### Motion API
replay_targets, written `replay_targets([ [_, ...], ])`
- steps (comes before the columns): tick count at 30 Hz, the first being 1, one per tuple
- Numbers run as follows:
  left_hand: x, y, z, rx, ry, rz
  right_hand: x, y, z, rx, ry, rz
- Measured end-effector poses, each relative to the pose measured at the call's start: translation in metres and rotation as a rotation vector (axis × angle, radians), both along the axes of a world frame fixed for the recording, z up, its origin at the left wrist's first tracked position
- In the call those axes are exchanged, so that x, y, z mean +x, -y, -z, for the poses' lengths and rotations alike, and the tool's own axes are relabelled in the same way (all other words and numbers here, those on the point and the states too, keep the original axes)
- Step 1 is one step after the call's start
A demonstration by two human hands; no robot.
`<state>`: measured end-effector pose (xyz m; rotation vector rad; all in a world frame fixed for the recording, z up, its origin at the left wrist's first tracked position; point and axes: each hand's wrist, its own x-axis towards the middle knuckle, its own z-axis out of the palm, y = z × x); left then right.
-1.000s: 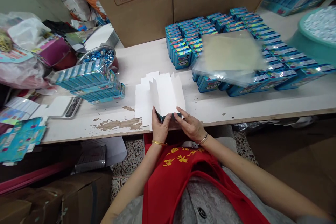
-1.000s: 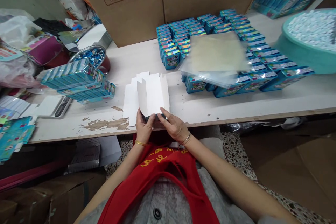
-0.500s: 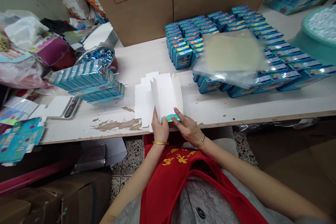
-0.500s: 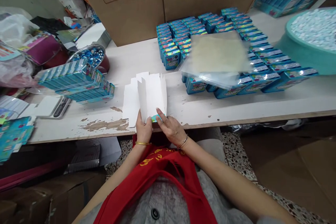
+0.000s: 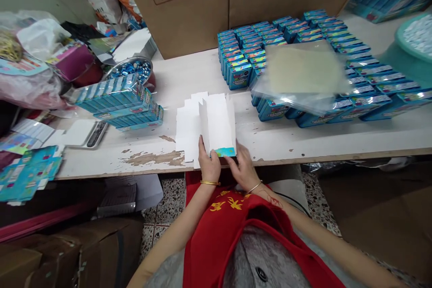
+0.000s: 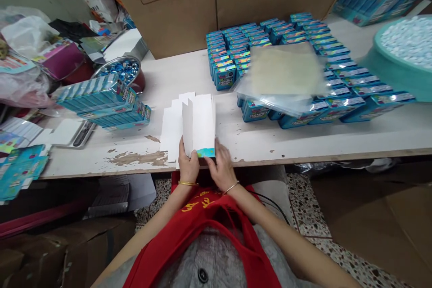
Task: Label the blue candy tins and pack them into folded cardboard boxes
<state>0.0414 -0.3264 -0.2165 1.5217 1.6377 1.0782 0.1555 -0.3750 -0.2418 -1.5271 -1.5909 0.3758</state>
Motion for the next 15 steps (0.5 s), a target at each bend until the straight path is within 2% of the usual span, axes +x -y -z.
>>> replay_targets([
  [3, 0.009, 0.004, -0.009, -0.042, 0.135, -0.037, -0.013, -0.002, -0.014, 0.019, -0.189, 0.046],
  [7, 0.024, 0.009, -0.031, 0.022, 0.389, -0.075, -0.018, -0.009, -0.041, 0.109, -0.531, 0.065],
  [9, 0.029, 0.009, -0.037, 0.018, 0.511, -0.074, -0.017, -0.015, -0.05, 0.092, -0.728, 0.102],
  [12, 0.032, 0.01, -0.035, -0.096, 0.606, -0.077, -0.016, -0.021, -0.053, 0.027, -0.896, 0.179],
  [15, 0.033, 0.015, -0.029, -0.146, 0.574, -0.097, -0.017, -0.024, -0.052, -0.001, -0.854, 0.262],
])
